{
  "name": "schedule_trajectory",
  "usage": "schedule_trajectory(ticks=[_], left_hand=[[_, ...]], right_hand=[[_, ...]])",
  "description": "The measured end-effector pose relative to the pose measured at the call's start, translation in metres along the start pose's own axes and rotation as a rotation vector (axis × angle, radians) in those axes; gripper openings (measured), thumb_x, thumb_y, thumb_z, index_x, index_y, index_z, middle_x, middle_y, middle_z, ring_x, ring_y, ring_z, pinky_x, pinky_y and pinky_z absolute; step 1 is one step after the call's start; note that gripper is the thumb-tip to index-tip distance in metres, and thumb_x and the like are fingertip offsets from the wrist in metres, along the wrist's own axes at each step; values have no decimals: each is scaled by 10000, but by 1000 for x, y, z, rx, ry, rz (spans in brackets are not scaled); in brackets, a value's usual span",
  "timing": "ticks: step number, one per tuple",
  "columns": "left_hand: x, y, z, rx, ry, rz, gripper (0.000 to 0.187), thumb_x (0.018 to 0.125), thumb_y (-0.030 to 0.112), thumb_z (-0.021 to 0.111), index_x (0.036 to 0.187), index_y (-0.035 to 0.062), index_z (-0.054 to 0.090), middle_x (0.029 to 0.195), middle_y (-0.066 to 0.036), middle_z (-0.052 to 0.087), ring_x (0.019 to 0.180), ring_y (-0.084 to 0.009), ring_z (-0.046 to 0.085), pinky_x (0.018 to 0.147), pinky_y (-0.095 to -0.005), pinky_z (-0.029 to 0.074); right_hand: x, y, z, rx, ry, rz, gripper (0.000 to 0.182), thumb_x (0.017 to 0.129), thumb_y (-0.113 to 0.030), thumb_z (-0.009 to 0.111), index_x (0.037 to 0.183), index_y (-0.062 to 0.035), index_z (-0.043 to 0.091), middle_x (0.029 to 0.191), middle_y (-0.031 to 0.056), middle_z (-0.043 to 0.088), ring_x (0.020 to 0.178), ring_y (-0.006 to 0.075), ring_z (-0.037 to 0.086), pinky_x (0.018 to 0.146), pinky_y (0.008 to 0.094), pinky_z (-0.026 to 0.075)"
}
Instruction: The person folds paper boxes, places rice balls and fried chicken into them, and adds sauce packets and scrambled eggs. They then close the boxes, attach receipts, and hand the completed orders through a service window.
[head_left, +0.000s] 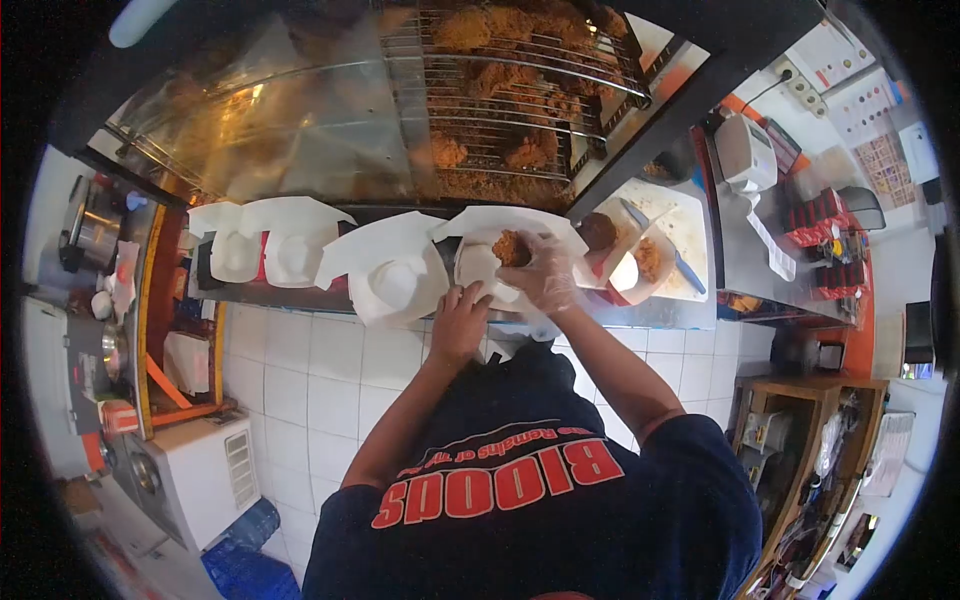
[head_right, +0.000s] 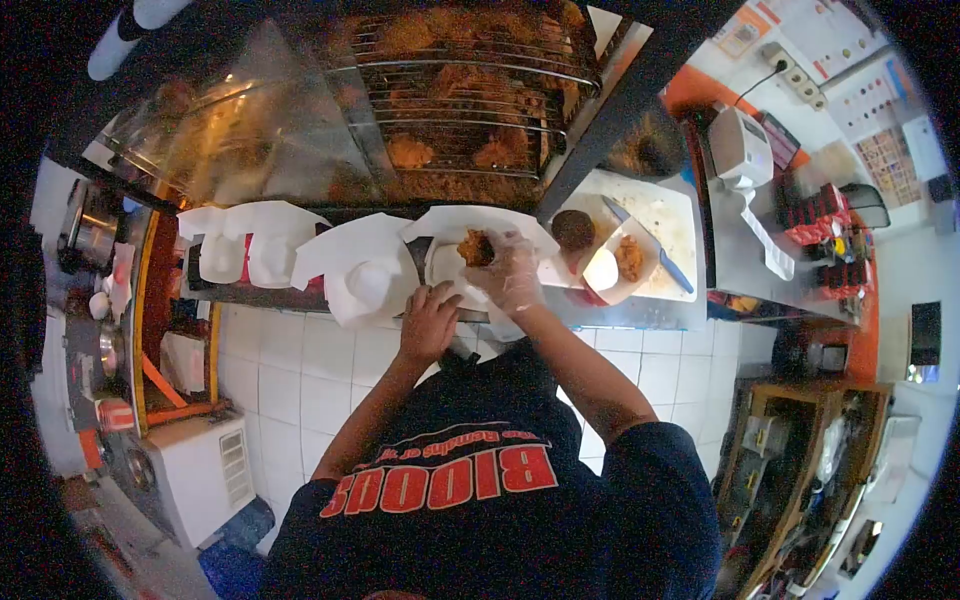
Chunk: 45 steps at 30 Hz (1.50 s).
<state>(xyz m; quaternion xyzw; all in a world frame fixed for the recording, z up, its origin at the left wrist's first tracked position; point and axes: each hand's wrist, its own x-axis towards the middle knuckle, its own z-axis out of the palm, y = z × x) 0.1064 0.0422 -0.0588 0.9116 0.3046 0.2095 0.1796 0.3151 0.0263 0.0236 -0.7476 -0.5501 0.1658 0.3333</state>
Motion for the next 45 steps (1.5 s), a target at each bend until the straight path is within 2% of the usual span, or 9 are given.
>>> schedule_trajectory(ticks=[5, 7, 13, 17, 21, 25, 29, 40, 45], left_hand=[[6, -10, 16, 99, 43, -10, 132, 791, 144, 659, 882, 101, 745, 1268, -48, 621, 1157, -297, 532, 951, -447, 444], [7, -11, 16, 101, 52, -3, 132, 788, 148, 657, 878, 101, 741, 1257, -46, 629, 1156, -297, 536, 945, -445, 444], [5, -14, 22, 81, 14, -29, 131, 824, 193, 737, 929, 117, 762, 1302, -28, 608, 1192, -287, 496, 970, -470, 419], [7, -9, 17, 38, 69, -19, 133, 814, 139, 698, 931, 96, 740, 1267, -50, 625, 1173, -293, 531, 942, -451, 442], [6, -2, 4, 9, 69, -32, 184, 832, 148, 713, 1005, 91, 734, 1284, -57, 611, 1184, -301, 523, 972, -464, 436], [-15, -1, -9, -38, 120, -7, 244, 846, 136, 699, 1086, 97, 715, 1295, -63, 603, 1208, -310, 520, 1004, -468, 432], [-32, 3, -33, -65, 141, -56, 257, 844, 118, 693, 1100, 95, 711, 1261, -71, 625, 1183, -328, 551, 1007, -467, 445], [-104, -4, -69, -119, 349, -404, 161, 854, 54, 697, 1006, 53, 748, 1195, -100, 679, 1126, -343, 560, 981, -459, 450], [-113, -23, -65, -87, 375, -384, 154, 842, 39, 695, 988, 69, 735, 1159, -93, 673, 1111, -334, 562, 979, -458, 453]], right_hand=[[-5, 51, 12, -22, 7, -31, 558, 784, -372, 820, 1239, -74, 695, 1097, 220, 691, 994, 354, 677, 884, 437, 533], [-13, 51, -14, 158, -5, 415, 407, 882, -279, 757, 1230, -71, 716, 1065, 174, 741, 948, 260, 712, 858, 373, 547], [-44, 77, -36, 379, 131, 528, 306, 934, -158, 708, 1216, -41, 727, 1049, 78, 773, 940, 138, 695, 845, 293, 544], [-35, 29, -48, 392, 147, 509, 287, 930, -136, 696, 1201, -49, 731, 1099, 109, 758, 939, 184, 716, 857, 306, 552], [27, -64, -85, 2, 54, -328, 365, 941, -111, 638, 1305, -120, 674, 1333, 155, 638, 1228, 321, 610, 1031, 419, 490], [135, -26, -18, -523, 25, -582, 390, 939, -256, 609, 1308, -145, 668, 1362, 177, 610, 1281, 378, 555, 1120, 531, 402], [232, -10, 12, -1059, -340, -278, 402, 952, -273, 597, 1331, -152, 648, 1388, 176, 589, 1311, 366, 527, 1139, 534, 374], [276, 5, 10, -1405, -228, -309, 435, 987, -318, 563, 1396, -172, 593, 1461, 172, 533, 1394, 334, 449, 1189, 545, 297], [265, 7, 5, -1469, -185, -349, 451, 1003, -338, 547, 1425, -181, 568, 1494, 170, 508, 1431, 319, 413, 1212, 549, 262]])
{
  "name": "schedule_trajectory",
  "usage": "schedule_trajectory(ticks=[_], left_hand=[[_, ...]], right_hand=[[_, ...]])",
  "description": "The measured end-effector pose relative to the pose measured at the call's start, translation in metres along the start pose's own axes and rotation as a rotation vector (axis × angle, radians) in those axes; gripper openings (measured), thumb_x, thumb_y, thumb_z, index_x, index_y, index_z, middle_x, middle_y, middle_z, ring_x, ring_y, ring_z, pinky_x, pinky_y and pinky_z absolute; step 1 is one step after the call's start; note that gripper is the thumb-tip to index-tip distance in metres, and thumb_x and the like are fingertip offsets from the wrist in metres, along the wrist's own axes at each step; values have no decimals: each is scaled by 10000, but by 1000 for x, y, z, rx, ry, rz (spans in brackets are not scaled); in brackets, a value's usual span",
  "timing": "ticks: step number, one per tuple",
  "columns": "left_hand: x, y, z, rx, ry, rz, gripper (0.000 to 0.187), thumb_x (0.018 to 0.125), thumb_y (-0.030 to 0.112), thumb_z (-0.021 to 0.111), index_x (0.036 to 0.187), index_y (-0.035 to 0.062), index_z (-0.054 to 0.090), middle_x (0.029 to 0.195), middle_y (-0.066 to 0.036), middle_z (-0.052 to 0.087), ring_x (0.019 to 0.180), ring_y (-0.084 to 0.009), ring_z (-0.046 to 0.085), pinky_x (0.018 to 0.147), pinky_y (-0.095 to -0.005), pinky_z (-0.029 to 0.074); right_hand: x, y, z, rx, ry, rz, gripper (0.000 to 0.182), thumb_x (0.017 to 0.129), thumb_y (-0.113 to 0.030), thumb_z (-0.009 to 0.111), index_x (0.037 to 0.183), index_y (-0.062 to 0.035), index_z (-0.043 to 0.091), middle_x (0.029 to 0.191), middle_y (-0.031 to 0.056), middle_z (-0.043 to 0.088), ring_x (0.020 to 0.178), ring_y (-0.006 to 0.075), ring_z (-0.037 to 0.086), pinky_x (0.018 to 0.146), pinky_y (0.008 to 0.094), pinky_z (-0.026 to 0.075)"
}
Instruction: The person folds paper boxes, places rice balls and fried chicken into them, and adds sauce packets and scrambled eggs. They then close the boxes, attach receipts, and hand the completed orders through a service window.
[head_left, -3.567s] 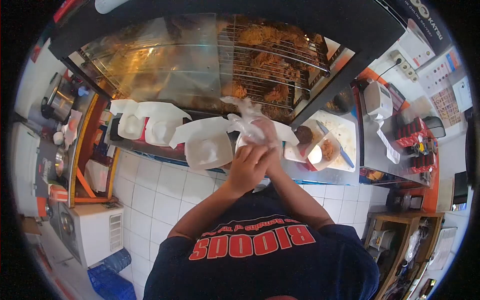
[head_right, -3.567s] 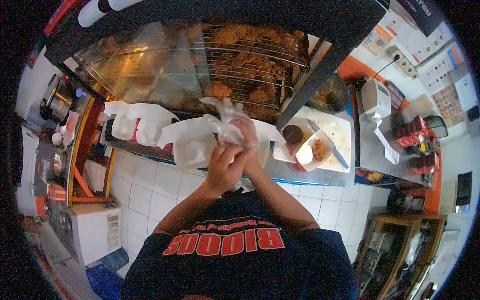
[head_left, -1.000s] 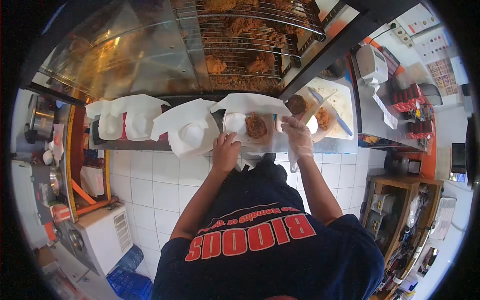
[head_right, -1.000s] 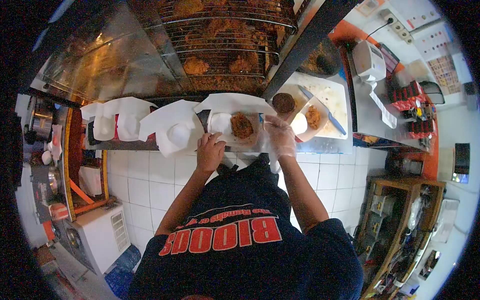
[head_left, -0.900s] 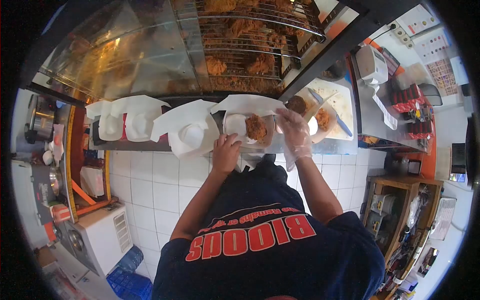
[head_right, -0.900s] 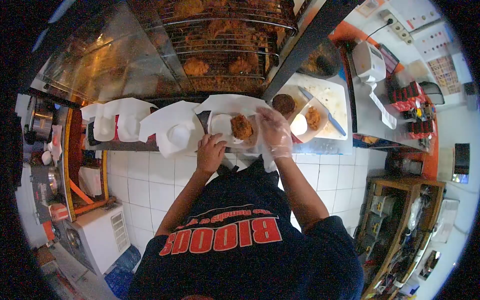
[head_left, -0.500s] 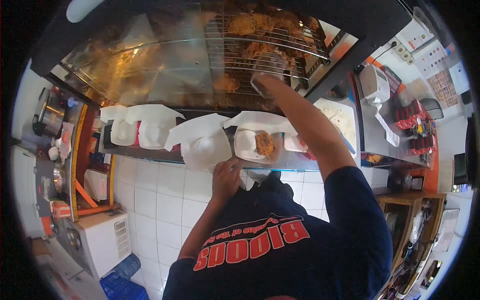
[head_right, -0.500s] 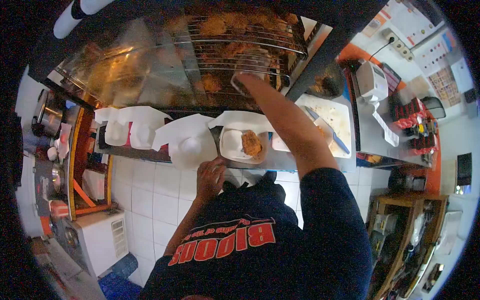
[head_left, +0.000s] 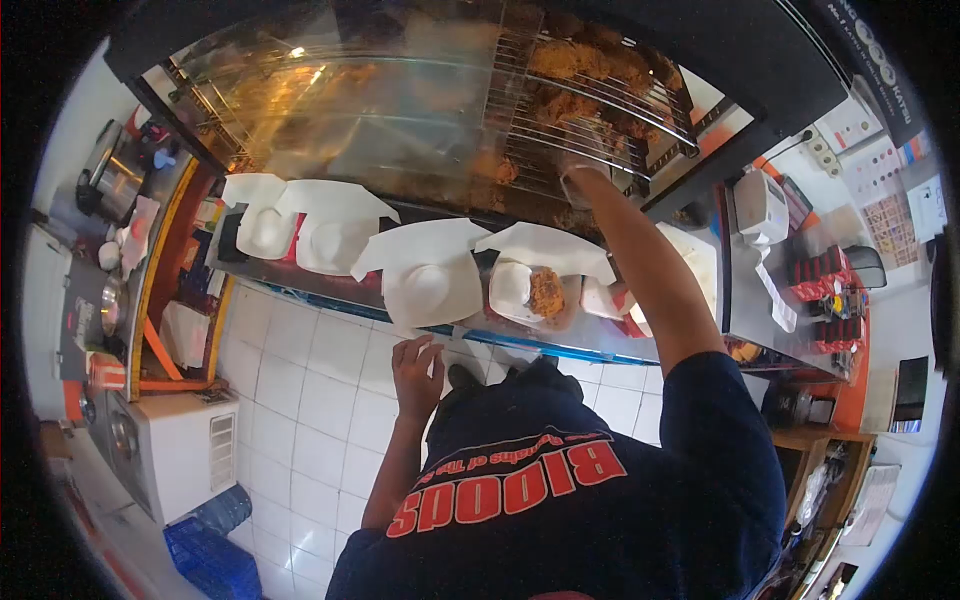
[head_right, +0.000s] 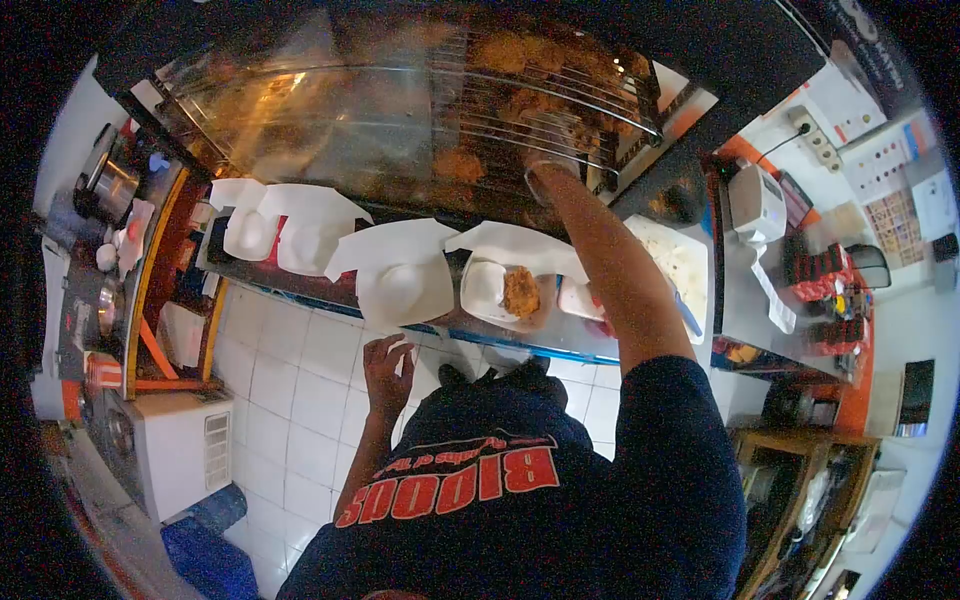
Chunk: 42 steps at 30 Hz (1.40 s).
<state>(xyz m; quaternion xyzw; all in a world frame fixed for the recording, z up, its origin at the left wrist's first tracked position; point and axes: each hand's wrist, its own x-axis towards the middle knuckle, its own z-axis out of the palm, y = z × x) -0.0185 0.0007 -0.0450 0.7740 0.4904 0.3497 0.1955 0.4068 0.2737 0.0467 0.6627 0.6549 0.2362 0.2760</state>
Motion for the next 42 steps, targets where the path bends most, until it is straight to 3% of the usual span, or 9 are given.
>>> schedule_trajectory(ticks=[6, 8, 14, 24, 28, 31, 35, 37, 42], left_hand=[[22, -3, -7, 30, 18, 52, 147, 843, 41, 695, 982, 66, 731, 1153, -89, 675, 1101, -339, 569, 974, -464, 458], [27, -3, -9, 16, 30, 63, 143, 845, 41, 694, 982, 61, 729, 1155, -92, 674, 1102, -341, 570, 979, -464, 455], [22, -7, 0, -12, 27, 64, 150, 847, 32, 698, 992, 54, 725, 1162, -99, 672, 1101, -345, 573, 988, -469, 449], [26, -5, 5, -33, -26, 71, 165, 847, 41, 690, 1008, 64, 718, 1174, -93, 656, 1115, -355, 565, 991, -480, 440], [33, -10, 8, 0, 14, 93, 168, 840, 24, 710, 1002, 68, 703, 1156, -97, 681, 1087, -336, 583, 965, -468, 461], [36, -16, 7, -5, 4, 53, 175, 852, 36, 681, 1022, 72, 708, 1177, -89, 651, 1118, -355, 560, 979, -471, 445], [35, -24, 8, 21, 41, 33, 206, 841, 28, 686, 1040, 72, 718, 1188, -89, 653, 1126, -352, 557, 987, -469, 444], [35, -25, 10, 60, 42, 22, 245, 831, 27, 689, 1068, 78, 725, 1214, -90, 648, 1151, -357, 545, 996, -468, 444], [35, -24, 29, 156, 0, 7, 282, 815, 49, 711, 1088, 111, 739, 1334, -72, 609, 1232, -352, 503, 1028, -473, 431]], right_hand=[[-60, -5, -35, 325, -115, -61, 493, 1022, -369, 532, 1477, -181, 516, 1532, 177, 472, 1460, 314, 389, 1225, 562, 246], [-83, -11, -50, 927, 196, 175, 462, 1006, -302, 587, 1423, -105, 559, 1274, 180, 667, 1189, 354, 634, 1023, 438, 491], [-119, -24, -39, 1463, 735, 34, 504, 945, -145, 698, 1421, -52, 561, 1269, 173, 680, 1176, 384, 628, 1042, 397, 476], [-181, -36, -68, 2961, 83, 523, 537, 930, -101, 709, 1408, 36, 506, 1333, 121, 624, 1201, 239, 618, 1001, 365, 514], [-185, -57, -50, 2963, 2, 504, 442, 958, -110, 673, 1363, 17, 550, 1313, 104, 632, 1213, 237, 617, 1012, 367, 514], [-195, -87, -28, 1815, 340, 62, 464, 945, -127, 702, 1367, 9, 567, 1304, 91, 648, 1189, 202, 627, 1020, 342, 511], [-190, -139, -88, 2578, -140, 10, 428, 935, -183, 709, 1279, 55, 618, 1170, 101, 706, 1113, 167, 649, 991, 298, 507], [-184, -176, -84, 1556, 79, -13, 561, 902, -246, 703, 1394, -12, 569, 1309, 185, 619, 1176, 310, 600, 1064, 417, 457], [-174, -243, -62, 1662, 169, -29, 523, 890, -274, 687, 1351, -46, 590, 1300, 229, 577, 1195, 393, 552, 1072, 474, 438]])
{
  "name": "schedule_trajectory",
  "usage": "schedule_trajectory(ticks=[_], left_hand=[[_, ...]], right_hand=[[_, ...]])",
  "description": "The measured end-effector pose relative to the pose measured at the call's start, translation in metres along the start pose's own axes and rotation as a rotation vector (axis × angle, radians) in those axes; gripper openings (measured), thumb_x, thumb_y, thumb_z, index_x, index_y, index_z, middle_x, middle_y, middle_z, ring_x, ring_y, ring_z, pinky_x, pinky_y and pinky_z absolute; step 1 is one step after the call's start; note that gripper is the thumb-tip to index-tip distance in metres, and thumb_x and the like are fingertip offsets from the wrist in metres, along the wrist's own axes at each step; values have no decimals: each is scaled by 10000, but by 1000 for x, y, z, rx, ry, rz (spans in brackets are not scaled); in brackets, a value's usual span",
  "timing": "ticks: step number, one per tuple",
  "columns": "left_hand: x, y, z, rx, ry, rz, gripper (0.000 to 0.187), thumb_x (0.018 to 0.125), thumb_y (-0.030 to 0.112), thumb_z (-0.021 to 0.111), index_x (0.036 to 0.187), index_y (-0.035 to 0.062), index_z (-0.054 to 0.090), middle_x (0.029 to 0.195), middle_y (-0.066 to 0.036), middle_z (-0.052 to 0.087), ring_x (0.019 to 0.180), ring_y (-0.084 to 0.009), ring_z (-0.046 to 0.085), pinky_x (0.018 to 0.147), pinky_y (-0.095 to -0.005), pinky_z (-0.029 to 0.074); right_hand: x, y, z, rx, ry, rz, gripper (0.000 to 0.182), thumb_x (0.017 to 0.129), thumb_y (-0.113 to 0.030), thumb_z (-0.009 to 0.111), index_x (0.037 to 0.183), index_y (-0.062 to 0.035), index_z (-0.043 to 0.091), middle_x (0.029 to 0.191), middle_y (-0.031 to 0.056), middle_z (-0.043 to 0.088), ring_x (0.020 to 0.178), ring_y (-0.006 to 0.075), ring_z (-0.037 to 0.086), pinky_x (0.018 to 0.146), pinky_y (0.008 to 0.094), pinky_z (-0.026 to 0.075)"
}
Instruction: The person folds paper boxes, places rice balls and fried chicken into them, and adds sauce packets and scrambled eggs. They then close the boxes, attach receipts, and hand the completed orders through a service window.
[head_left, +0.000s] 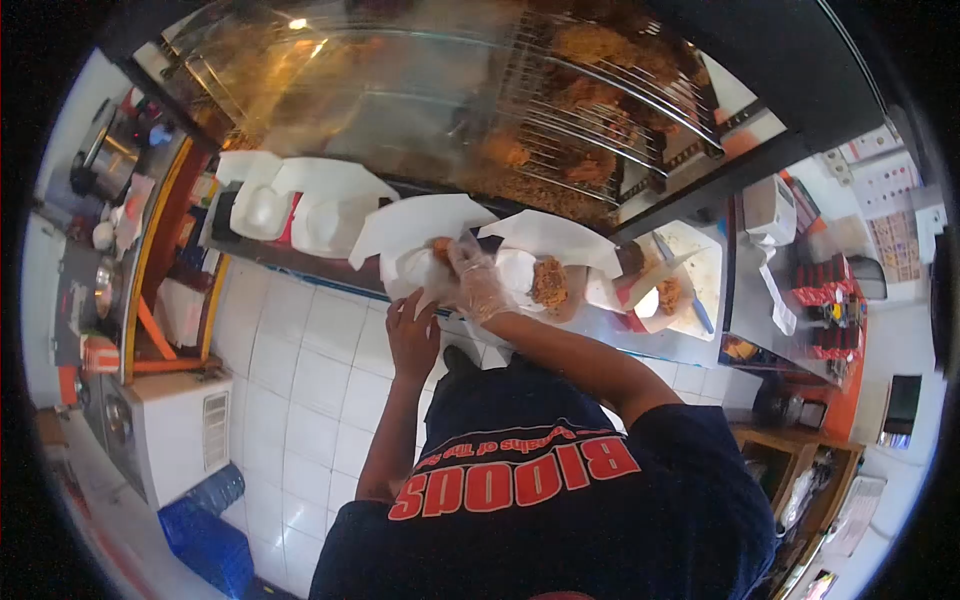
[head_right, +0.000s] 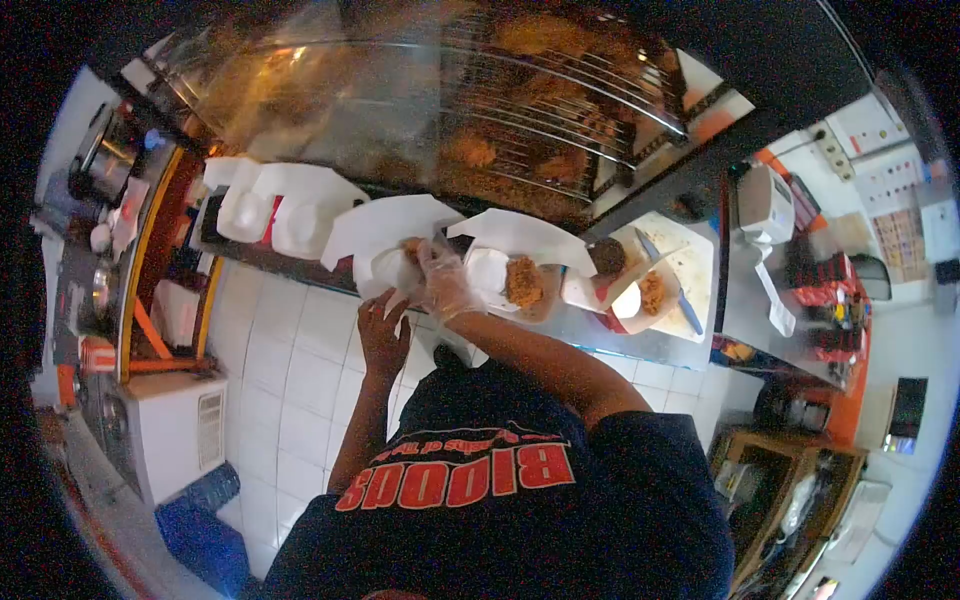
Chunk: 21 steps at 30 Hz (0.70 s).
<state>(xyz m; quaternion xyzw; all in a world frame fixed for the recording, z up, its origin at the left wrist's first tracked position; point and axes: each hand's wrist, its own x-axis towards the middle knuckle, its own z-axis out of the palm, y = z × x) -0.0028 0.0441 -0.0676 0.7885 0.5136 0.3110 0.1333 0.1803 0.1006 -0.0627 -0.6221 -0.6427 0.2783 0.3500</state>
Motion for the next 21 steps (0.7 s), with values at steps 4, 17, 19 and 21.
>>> schedule_trajectory(ticks=[4, 17, 19, 21], left_hand=[[-2, -10, 10, 37, -47, -25, 309, 840, 73, 714, 1139, 141, 745, 1397, -64, 585, 1295, -337, 473, 1070, -483, 391], [5, 0, -9, 23, 31, -30, 331, 879, 133, 685, 1210, 114, 694, 1412, -84, 552, 1283, -349, 469, 1052, -500, 392], [3, -1, -18, 8, 67, -34, 318, 882, 125, 681, 1199, 108, 696, 1407, -85, 554, 1280, -351, 471, 1054, -501, 394], [-2, -4, -26, -12, 95, -48, 301, 877, 94, 685, 1177, 95, 698, 1384, -86, 569, 1272, -353, 478, 1057, -498, 403]], right_hand=[[-7, -33, -74, -395, 74, -285, 502, 930, -301, 623, 1324, 7, 574, 1302, 243, 574, 1187, 395, 563, 1048, 478, 451], [195, 44, -245, -1293, -259, 343, 375, 1014, -247, 486, 1334, -119, 635, 1382, 161, 596, 1319, 365, 527, 1086, 526, 436], [204, 50, -249, -1330, -244, 322, 373, 1012, -241, 490, 1333, -122, 636, 1377, 155, 602, 1312, 361, 534, 1087, 521, 436], [206, 52, -250, -1363, -237, 293, 370, 1010, -235, 494, 1333, -125, 638, 1372, 149, 609, 1306, 358, 541, 1088, 517, 437]])
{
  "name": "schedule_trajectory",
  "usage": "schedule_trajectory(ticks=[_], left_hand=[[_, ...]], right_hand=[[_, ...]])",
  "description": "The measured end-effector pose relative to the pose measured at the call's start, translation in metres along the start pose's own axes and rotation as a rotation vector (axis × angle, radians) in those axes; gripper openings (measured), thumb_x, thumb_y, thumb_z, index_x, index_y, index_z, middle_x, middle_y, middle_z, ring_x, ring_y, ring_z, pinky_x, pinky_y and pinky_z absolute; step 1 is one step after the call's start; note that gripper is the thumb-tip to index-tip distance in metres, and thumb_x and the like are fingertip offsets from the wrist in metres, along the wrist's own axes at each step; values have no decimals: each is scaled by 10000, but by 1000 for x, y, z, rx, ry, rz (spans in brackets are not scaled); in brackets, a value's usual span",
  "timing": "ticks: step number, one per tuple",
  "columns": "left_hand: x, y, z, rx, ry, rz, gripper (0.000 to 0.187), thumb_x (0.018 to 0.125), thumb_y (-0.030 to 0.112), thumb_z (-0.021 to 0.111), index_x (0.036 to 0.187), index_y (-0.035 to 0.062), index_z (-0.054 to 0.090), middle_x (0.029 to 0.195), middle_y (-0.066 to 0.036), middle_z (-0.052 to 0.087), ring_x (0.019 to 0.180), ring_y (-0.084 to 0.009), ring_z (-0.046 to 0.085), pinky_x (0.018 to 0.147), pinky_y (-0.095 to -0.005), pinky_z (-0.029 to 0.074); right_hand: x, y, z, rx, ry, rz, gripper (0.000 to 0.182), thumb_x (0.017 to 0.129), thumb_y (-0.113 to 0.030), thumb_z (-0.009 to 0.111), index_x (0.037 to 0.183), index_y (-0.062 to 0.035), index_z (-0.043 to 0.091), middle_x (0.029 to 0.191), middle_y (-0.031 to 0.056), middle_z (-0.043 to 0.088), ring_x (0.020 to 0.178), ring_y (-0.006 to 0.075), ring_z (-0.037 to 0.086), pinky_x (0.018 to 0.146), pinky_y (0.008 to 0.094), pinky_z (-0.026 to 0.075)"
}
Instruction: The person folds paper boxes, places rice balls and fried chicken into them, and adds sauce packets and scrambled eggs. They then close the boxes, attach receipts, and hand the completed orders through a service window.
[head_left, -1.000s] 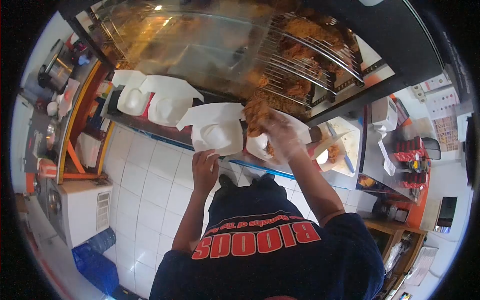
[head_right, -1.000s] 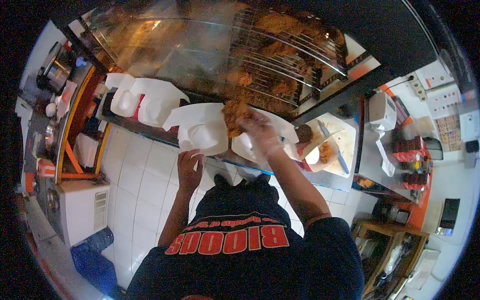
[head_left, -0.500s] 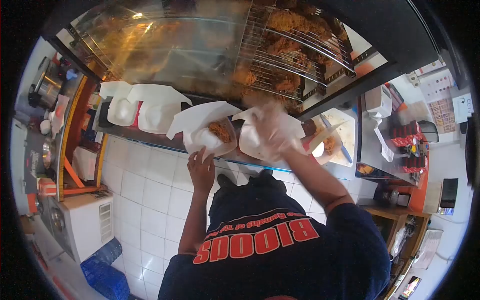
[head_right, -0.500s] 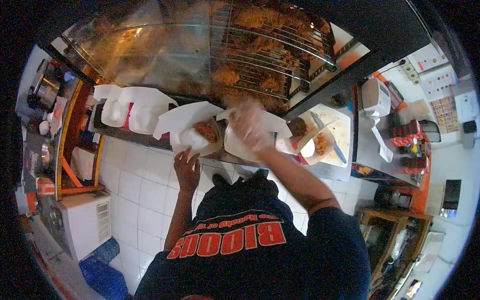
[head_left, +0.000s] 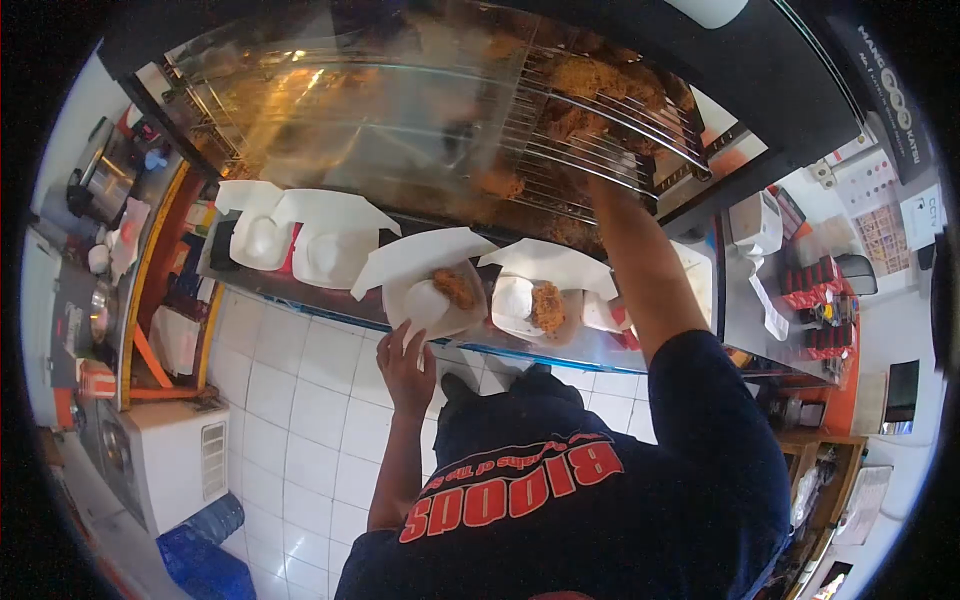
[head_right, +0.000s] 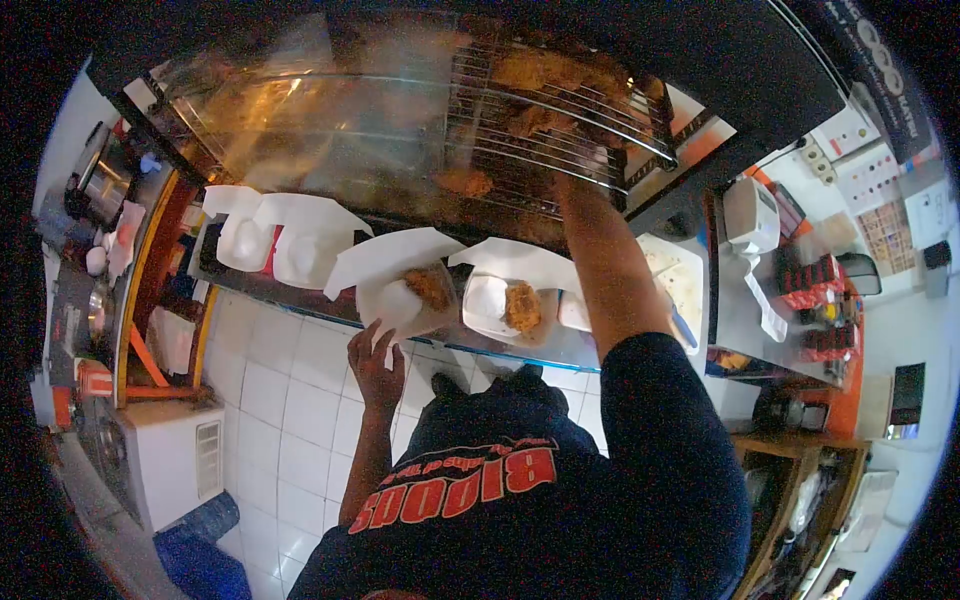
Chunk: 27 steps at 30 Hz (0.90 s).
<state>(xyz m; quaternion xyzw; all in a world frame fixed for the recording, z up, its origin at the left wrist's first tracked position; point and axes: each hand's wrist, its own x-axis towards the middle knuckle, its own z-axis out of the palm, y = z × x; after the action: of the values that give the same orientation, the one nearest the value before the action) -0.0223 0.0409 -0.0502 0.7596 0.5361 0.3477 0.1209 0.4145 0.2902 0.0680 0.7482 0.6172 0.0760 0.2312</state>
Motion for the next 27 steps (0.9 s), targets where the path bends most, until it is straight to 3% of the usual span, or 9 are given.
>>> schedule_trajectory(ticks=[9, 14, 16, 18, 20, 22, 23, 25, 27], left_hand=[[-24, -16, -15, 0, 56, -58, 250, 850, 50, 702, 1099, 73, 714, 1319, -84, 598, 1245, -348, 490, 1042, -489, 417], [-25, -24, -18, -3, 79, -84, 247, 841, 41, 699, 1086, 70, 717, 1308, -81, 602, 1228, -343, 494, 1027, -483, 419], [-22, -23, -21, 15, 97, -80, 244, 839, 39, 698, 1081, 69, 718, 1306, -80, 603, 1223, -342, 496, 1023, -480, 419], [-19, -22, -22, -5, 91, -75, 241, 835, 36, 696, 1073, 66, 719, 1301, -81, 606, 1221, -345, 496, 1027, -481, 416], [-16, -18, -22, -13, 82, -75, 239, 835, 35, 693, 1071, 65, 719, 1300, -83, 607, 1222, -348, 495, 1029, -482, 415], [-16, -15, -19, -20, 61, -75, 238, 835, 33, 691, 1069, 63, 719, 1298, -85, 609, 1222, -350, 495, 1032, -483, 415], [-16, -15, -17, -21, 56, -70, 239, 835, 33, 689, 1070, 62, 719, 1300, -90, 608, 1222, -353, 495, 1034, -485, 413], [-16, -12, -14, -20, 43, -64, 241, 834, 32, 688, 1071, 60, 720, 1301, -95, 608, 1222, -357, 494, 1037, -487, 412], [-14, -8, -14, -22, 29, -39, 244, 836, 33, 685, 1075, 59, 720, 1304, -105, 606, 1223, -362, 493, 1039, -490, 411]], right_hand=[[-32, -33, 4, -102, 128, -77, 361, 1003, -207, 513, 1332, -138, 644, 1349, 122, 638, 1278, 340, 573, 1092, 498, 439], [-102, -55, 6, 211, 304, -105, 358, 999, -192, 523, 1331, -145, 648, 1337, 106, 654, 1262, 330, 590, 1095, 488, 440], [-113, -56, 17, 449, 600, -29, 355, 986, -147, 540, 1325, -155, 648, 1297, 94, 681, 1220, 322, 624, 1087, 469, 454], [-141, -52, 4, 1726, 270, -13, 342, 965, -105, 575, 1301, -108, 639, 1305, 76, 667, 1232, 286, 613, 1074, 468, 474], [-151, -55, 44, 1901, 565, -142, 337, 954, -125, 612, 1282, -44, 604, 1277, 105, 663, 1209, 311, 616, 1033, 502, 511], [-206, -57, -28, 2884, -62, 170, 429, 945, -135, 644, 1330, -26, 490, 1307, 190, 614, 1084, 339, 666, 960, 422, 565], [-219, -60, -42, 2888, -55, 183, 429, 945, -135, 644, 1330, -26, 490, 1307, 190, 614, 1084, 339, 666, 960, 422, 565], [-236, -65, -56, 3139, -225, -61, 417, 941, -103, 648, 1319, -22, 494, 1297, 217, 597, 1067, 352, 665, 873, 419, 625], [-246, -68, -55, 3096, -241, -32, 397, 952, -108, 638, 1311, -15, 495, 1293, 227, 588, 1066, 354, 664, 859, 412, 639]])
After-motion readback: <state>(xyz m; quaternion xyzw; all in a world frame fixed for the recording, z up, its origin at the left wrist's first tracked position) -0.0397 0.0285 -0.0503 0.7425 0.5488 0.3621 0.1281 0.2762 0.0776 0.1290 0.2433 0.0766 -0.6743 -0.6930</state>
